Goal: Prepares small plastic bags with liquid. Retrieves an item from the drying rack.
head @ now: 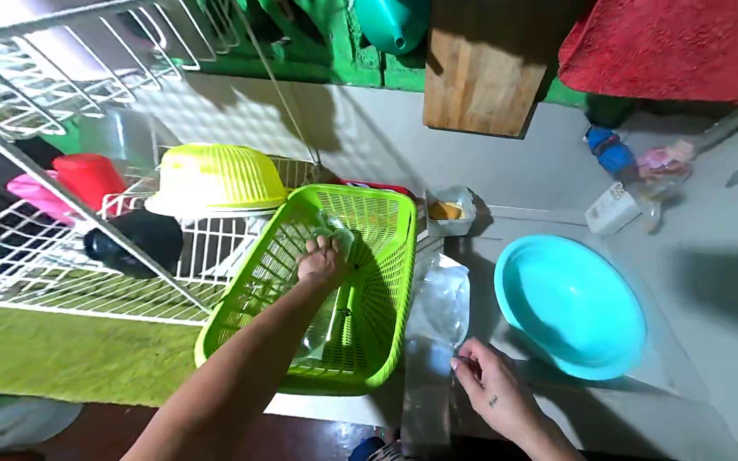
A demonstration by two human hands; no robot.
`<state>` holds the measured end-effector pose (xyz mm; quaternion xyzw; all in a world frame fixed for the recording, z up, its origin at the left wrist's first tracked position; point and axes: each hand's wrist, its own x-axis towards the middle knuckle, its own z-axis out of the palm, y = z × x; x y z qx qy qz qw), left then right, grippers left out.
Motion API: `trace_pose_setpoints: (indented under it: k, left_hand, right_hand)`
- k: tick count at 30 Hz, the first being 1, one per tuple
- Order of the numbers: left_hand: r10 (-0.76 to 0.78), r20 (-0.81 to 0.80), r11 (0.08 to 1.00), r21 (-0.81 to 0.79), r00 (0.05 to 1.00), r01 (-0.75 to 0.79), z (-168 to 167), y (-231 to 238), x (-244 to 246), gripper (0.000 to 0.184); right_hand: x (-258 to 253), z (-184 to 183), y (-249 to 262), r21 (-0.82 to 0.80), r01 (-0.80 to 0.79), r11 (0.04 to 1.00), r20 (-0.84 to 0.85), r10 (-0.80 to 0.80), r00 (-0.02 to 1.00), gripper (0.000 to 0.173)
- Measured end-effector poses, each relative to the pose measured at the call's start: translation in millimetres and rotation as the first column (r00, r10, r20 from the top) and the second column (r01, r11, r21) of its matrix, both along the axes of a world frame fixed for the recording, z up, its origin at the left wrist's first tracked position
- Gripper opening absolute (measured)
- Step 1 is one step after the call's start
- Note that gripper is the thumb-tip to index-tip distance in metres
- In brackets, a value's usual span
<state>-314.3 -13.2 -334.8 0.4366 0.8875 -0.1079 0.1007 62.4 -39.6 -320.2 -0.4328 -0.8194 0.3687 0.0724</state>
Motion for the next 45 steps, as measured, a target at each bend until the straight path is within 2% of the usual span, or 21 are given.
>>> trace_pose_setpoints:
  k: [5,7,9,12,14,15,18,20,22,24,26,28,30,33,35,37,41,43,45]
  left_hand:
    - [0.018,0.056,0.998,0.063,0.998,-0.022,14,-6,1,0.088]
    - [0.032,0.108,0.983,0.175,0.994,-0.050,24,-9,7,0.084]
    - [0.017,0.187,0.930,0.358,0.982,-0.084,41,-16,17,0.076]
    - [-0.098,0.269,0.737,0.666,0.958,-0.111,66,-39,52,0.061]
    - [-0.173,0.320,0.588,0.793,0.932,-0.163,79,-62,91,0.056]
    - [-0.206,0.344,0.530,0.826,0.916,-0.192,82,-75,114,0.055]
    - [-0.286,0.401,0.369,0.884,0.870,-0.286,71,-103,177,0.051]
    - [-0.324,0.491,0.308,0.863,0.809,-0.401,62,-108,212,0.047]
    - [-0.329,0.631,0.314,0.775,0.703,-0.548,63,-102,237,0.036]
    - [-0.321,0.763,0.371,0.646,0.561,-0.667,71,-89,252,0.029]
    - [-0.321,0.845,0.409,0.531,0.428,-0.742,82,-75,260,0.027]
    - [-0.338,0.876,0.413,0.467,0.345,-0.781,96,-61,267,0.024]
    - [-0.367,0.862,0.382,0.483,0.350,-0.788,116,-46,271,0.017]
    - [-0.401,0.809,0.363,0.571,0.429,-0.737,153,-20,271,0.015]
    - [-0.430,0.776,0.365,0.617,0.462,-0.697,177,4,268,0.015]
    - [-0.483,0.740,0.388,0.660,0.468,-0.643,199,28,266,0.016]
    - [-0.565,0.656,0.412,0.749,0.500,-0.518,239,71,279,0.017]
    - [-0.604,0.605,0.424,0.796,0.519,-0.433,252,86,295,0.017]
    - [-0.649,0.576,0.448,0.817,0.497,-0.362,257,96,312,0.017]
  right_hand:
    - [10,-1,17,0.296,-0.258,0.920,0.198,0.205,0.958,0.053]
    - [15,-8,22,0.379,-0.320,0.868,0.231,0.246,0.941,0.055]
    - [19,-19,27,0.471,-0.348,0.810,0.217,0.276,0.936,0.055]
    - [22,-27,36,0.563,-0.361,0.744,0.185,0.312,0.932,0.043]
    - [23,-32,43,0.636,-0.328,0.699,0.123,0.328,0.937,0.025]
    - [21,-34,48,0.657,-0.294,0.694,0.067,0.335,0.940,0.022]
    - [11,-22,63,0.617,-0.186,0.765,-0.155,0.349,0.924,0.026]
    - [1,-5,72,0.527,-0.102,0.843,-0.335,0.317,0.887,0.021]
    - [-10,12,76,0.430,-0.052,0.901,-0.484,0.279,0.829,0.019]
    - [-19,27,78,0.368,-0.050,0.928,-0.592,0.276,0.758,0.020]
    - [-25,42,75,0.301,-0.086,0.950,-0.661,0.273,0.699,0.017]
    - [-27,57,75,0.227,-0.121,0.966,-0.709,0.249,0.659,0.013]
    - [-23,77,81,0.163,-0.163,0.973,-0.722,0.230,0.653,0.008]
    - [-8,121,111,0.110,-0.240,0.964,-0.674,0.250,0.695,0.003]
    - [2,147,134,0.073,-0.278,0.958,-0.682,0.251,0.686,0.005]
    - [7,166,154,0.004,-0.251,0.968,-0.753,0.168,0.636,0.007]
    - [30,191,175,-0.181,-0.199,0.963,-0.885,-0.071,0.461,0.011]
    - [49,196,182,-0.213,-0.179,0.961,-0.918,-0.134,0.372,0.015]
    - [74,195,188,-0.210,-0.152,0.966,-0.939,-0.156,0.308,0.017]
